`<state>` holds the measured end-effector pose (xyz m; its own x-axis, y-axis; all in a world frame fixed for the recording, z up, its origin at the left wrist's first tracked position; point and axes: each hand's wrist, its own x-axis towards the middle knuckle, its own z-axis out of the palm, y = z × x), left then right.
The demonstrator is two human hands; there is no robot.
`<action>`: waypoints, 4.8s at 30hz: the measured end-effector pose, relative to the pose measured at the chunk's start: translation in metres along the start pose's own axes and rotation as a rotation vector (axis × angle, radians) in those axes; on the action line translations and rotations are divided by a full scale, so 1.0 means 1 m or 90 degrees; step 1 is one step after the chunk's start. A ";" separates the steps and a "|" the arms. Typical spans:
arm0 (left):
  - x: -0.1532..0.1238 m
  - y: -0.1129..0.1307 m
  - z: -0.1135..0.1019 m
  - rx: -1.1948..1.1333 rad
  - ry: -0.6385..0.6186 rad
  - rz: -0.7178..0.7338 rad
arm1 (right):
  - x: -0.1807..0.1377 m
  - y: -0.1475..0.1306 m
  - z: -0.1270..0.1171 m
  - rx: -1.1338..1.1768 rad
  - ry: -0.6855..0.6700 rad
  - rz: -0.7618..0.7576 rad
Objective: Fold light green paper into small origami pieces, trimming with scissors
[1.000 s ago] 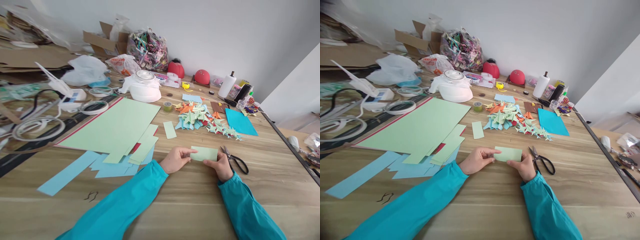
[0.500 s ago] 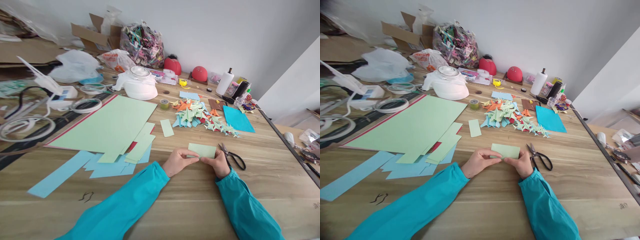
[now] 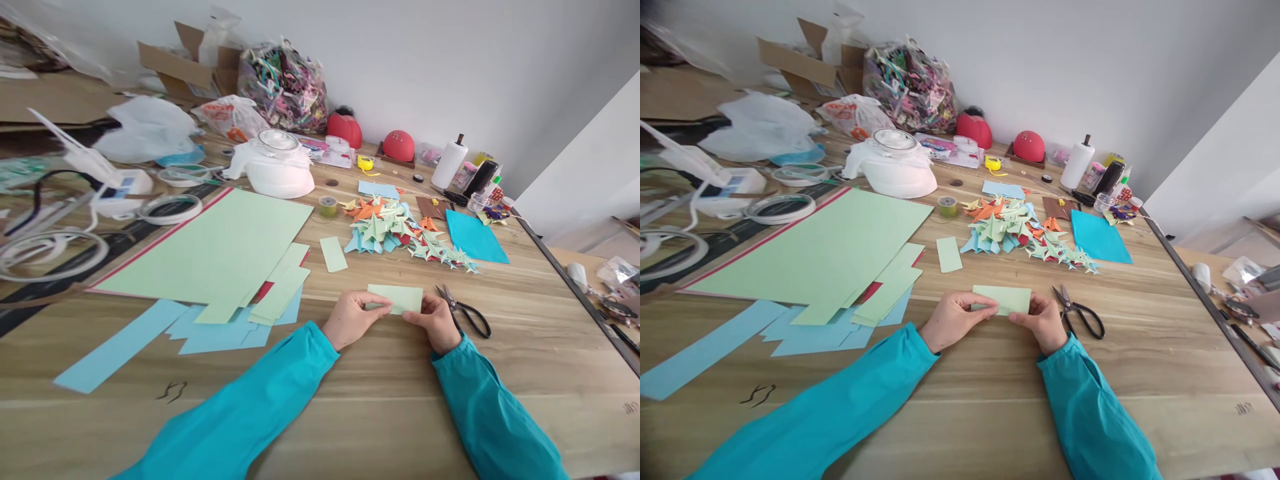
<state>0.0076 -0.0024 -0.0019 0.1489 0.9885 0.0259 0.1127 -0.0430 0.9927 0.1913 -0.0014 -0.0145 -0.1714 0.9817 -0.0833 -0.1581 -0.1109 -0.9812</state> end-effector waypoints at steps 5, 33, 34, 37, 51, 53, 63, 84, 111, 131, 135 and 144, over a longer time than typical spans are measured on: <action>0.001 0.002 -0.004 0.002 -0.001 -0.003 | 0.002 0.001 -0.003 0.031 0.039 -0.007; -0.003 -0.005 0.007 0.057 -0.006 0.053 | -0.006 -0.008 0.012 -0.134 -0.038 -0.039; -0.003 -0.004 0.007 0.053 -0.009 0.050 | -0.006 -0.008 0.011 -0.133 -0.039 -0.037; -0.002 -0.002 0.006 0.035 -0.021 0.041 | -0.005 -0.007 0.008 -0.135 -0.043 -0.030; 0.003 0.001 -0.006 -0.082 -0.008 -0.024 | 0.000 -0.001 -0.001 -0.078 0.011 -0.023; 0.003 0.002 -0.007 -0.103 -0.015 -0.030 | 0.001 0.000 -0.003 -0.078 0.021 -0.025; 0.004 0.002 -0.010 -0.108 -0.048 -0.040 | 0.002 0.002 -0.006 -0.066 0.049 -0.030; 0.001 -0.010 -0.009 0.374 0.148 0.584 | 0.004 0.000 -0.007 0.034 0.073 -0.016; 0.001 -0.003 -0.009 0.588 0.148 0.846 | 0.000 -0.013 -0.004 0.066 -0.050 0.065; 0.004 -0.010 -0.003 0.567 0.061 0.699 | -0.007 0.000 0.004 -0.687 0.034 -0.536; 0.004 -0.010 -0.002 0.605 0.021 0.695 | -0.007 0.002 0.005 -0.779 0.020 -0.590; 0.004 -0.012 0.003 0.728 -0.003 0.739 | -0.010 -0.001 0.009 -0.897 -0.018 -0.643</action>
<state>0.0093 0.0017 -0.0136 0.6712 0.3498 0.6535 0.5736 -0.8035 -0.1591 0.1842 -0.0124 -0.0112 -0.5659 0.5683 0.5972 0.6935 0.7199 -0.0279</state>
